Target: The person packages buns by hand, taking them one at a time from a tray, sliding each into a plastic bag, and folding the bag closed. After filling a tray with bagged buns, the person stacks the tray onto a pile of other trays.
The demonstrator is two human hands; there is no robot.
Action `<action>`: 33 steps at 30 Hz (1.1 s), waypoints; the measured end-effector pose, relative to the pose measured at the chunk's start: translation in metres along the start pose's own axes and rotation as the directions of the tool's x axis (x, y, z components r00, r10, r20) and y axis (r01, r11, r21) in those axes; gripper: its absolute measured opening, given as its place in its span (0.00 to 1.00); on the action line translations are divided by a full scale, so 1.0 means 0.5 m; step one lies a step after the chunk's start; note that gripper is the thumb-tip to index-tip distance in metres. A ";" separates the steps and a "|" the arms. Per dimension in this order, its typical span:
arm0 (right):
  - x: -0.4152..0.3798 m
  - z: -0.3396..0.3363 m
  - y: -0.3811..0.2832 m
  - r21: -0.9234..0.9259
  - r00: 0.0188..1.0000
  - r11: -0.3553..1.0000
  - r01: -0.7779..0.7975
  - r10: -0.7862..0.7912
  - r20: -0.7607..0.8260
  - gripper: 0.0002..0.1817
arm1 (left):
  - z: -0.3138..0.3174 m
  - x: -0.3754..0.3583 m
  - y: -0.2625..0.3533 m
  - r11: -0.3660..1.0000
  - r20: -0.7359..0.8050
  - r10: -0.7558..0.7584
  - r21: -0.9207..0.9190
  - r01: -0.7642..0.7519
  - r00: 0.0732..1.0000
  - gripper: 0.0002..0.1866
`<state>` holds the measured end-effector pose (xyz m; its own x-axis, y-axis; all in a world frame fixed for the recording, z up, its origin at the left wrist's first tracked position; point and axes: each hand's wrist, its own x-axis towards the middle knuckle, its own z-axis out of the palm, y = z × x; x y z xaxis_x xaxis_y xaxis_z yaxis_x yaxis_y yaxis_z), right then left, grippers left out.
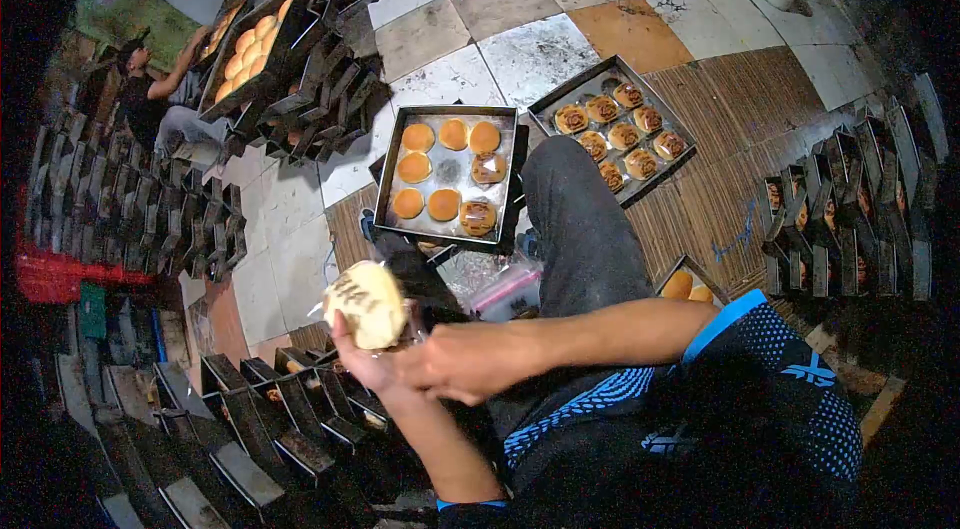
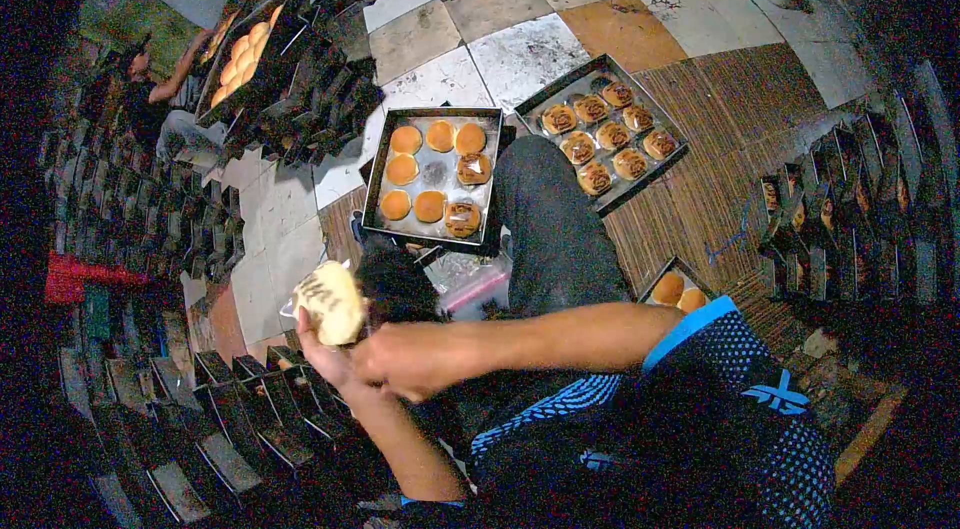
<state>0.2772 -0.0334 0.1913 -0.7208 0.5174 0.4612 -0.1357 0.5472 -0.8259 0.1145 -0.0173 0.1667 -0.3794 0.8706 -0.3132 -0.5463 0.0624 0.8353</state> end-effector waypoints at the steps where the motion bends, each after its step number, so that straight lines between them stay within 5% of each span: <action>1: -0.005 -0.004 -0.024 0.119 0.990 0.985 0.121 -0.129 0.064 0.11 | -0.025 0.006 0.025 0.969 0.245 -0.154 -0.154 0.195 0.957 0.32; 2: -0.008 -0.006 -0.037 0.365 0.952 0.901 0.235 -0.289 0.100 0.11 | -0.033 0.013 0.038 0.944 0.248 -0.156 -0.248 0.219 0.956 0.34; 4: -0.010 -0.057 -0.073 0.644 0.942 0.755 0.122 -0.292 0.163 0.07 | -0.006 -0.014 0.051 0.918 0.178 -0.106 -0.361 0.164 0.978 0.35; 6: -0.015 -0.039 -0.018 0.377 0.997 0.925 0.039 -0.010 -0.080 0.09 | -0.003 -0.033 0.040 0.944 0.261 -0.071 -0.295 0.149 0.963 0.35; 8: -0.002 -0.013 0.034 0.055 0.999 0.998 -0.016 0.018 -0.051 0.11 | 0.000 -0.019 -0.008 0.986 0.095 0.066 -0.162 -0.050 0.993 0.33; 9: -0.003 0.003 0.036 0.044 0.999 0.999 0.003 -0.002 -0.032 0.10 | 0.003 -0.020 -0.012 0.999 0.170 0.004 -0.039 0.002 0.985 0.32; 11: -0.001 -0.001 0.006 0.084 0.999 0.995 0.051 -0.052 0.011 0.09 | -0.021 0.000 0.003 0.983 0.190 -0.092 -0.141 0.120 0.977 0.32; 13: 0.000 -0.040 -0.031 0.530 0.954 0.839 0.124 -0.248 0.169 0.08 | -0.034 -0.002 0.023 0.900 0.198 -0.198 -0.352 0.258 0.960 0.32; 14: 0.004 -0.081 -0.044 0.731 0.894 0.681 0.037 -0.350 0.280 0.09 | -0.028 -0.005 0.032 0.906 0.084 -0.167 -0.381 0.187 0.982 0.34; 15: -0.012 -0.104 -0.028 0.718 0.866 0.614 -0.328 -0.107 0.488 0.10 | -0.037 -0.008 0.041 0.880 0.110 -0.205 -0.415 0.232 0.973 0.35; 16: -0.027 -0.108 0.002 0.608 0.720 0.459 -0.648 0.110 0.685 0.11 | -0.048 -0.012 0.047 0.851 0.138 -0.241 -0.447 0.277 0.961 0.36; 17: -0.030 -0.071 0.065 0.259 0.947 0.925 -0.278 0.218 0.237 0.10 | -0.035 -0.019 0.040 0.866 0.057 -0.230 -0.444 0.231 0.971 0.38; 18: -0.025 -0.048 0.061 -0.228 0.913 0.901 -0.368 0.304 -0.273 0.10 | -0.049 -0.014 0.032 0.906 0.160 -0.223 -0.329 0.265 0.962 0.38; 20: 0.010 -0.031 0.069 -0.303 0.850 0.935 -0.183 -0.004 -0.527 0.11 | -0.023 -0.056 -0.004 0.942 0.000 -0.232 -0.249 0.224 0.973 0.35; 22: 0.020 -0.043 0.053 -0.417 0.899 0.909 -0.016 -0.170 -0.403 0.09 | -0.059 -0.083 -0.053 0.717 0.536 -0.203 -0.489 0.497 0.819 0.33; 23: 0.024 -0.041 0.045 -0.446 0.872 0.895 -0.016 -0.206 -0.444 0.08 | -0.020 -0.111 -0.057 0.895 0.205 -0.308 -0.268 0.356 0.929 0.34; 24: 0.025 -0.038 0.049 -0.351 0.854 0.934 -0.068 -0.127 -0.504 0.08 | -0.039 -0.112 -0.093 0.983 -0.002 -0.185 -0.015 0.185 0.983 0.34; 25: 0.029 -0.026 0.050 -0.152 0.796 0.973 -0.176 0.050 -0.604 0.06 | -0.058 -0.102 -0.120 0.979 0.057 0.144 0.137 -0.151 0.988 0.34; 26: 0.034 -0.015 0.054 0.056 0.716 0.963 -0.262 0.233 -0.658 0.05 | -0.058 -0.089 -0.120 0.841 0.161 0.446 0.261 -0.473 0.881 0.33; 28: 0.036 -0.006 0.071 0.146 0.693 0.959 -0.242 0.277 -0.666 0.03 | -0.085 -0.081 -0.089 0.873 0.029 0.449 0.198 -0.445 0.893 0.26; 30: 0.042 -0.008 0.061 0.261 0.714 0.926 -0.272 0.376 -0.591 0.04 | -0.138 -0.072 -0.049 0.560 0.263 0.669 0.437 -0.704 0.695 0.15; 31: 0.062 -0.032 0.038 0.168 0.775 0.931 -0.324 0.364 -0.518 0.05 | -0.105 -0.078 -0.004 0.541 0.130 0.738 0.473 -0.696 0.662 0.13; 33: 0.093 -0.064 0.016 -0.173 0.881 0.966 -0.194 0.093 -0.464 0.09 | -0.144 -0.070 0.035 0.239 0.268 0.865 0.524 -0.817 0.425 0.09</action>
<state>0.2644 0.0160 0.2166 -0.3325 0.8121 0.4795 0.1263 0.5422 -0.8307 0.0645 -0.0815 0.1595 -0.4334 0.5547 0.7102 0.5709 -0.4407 0.6927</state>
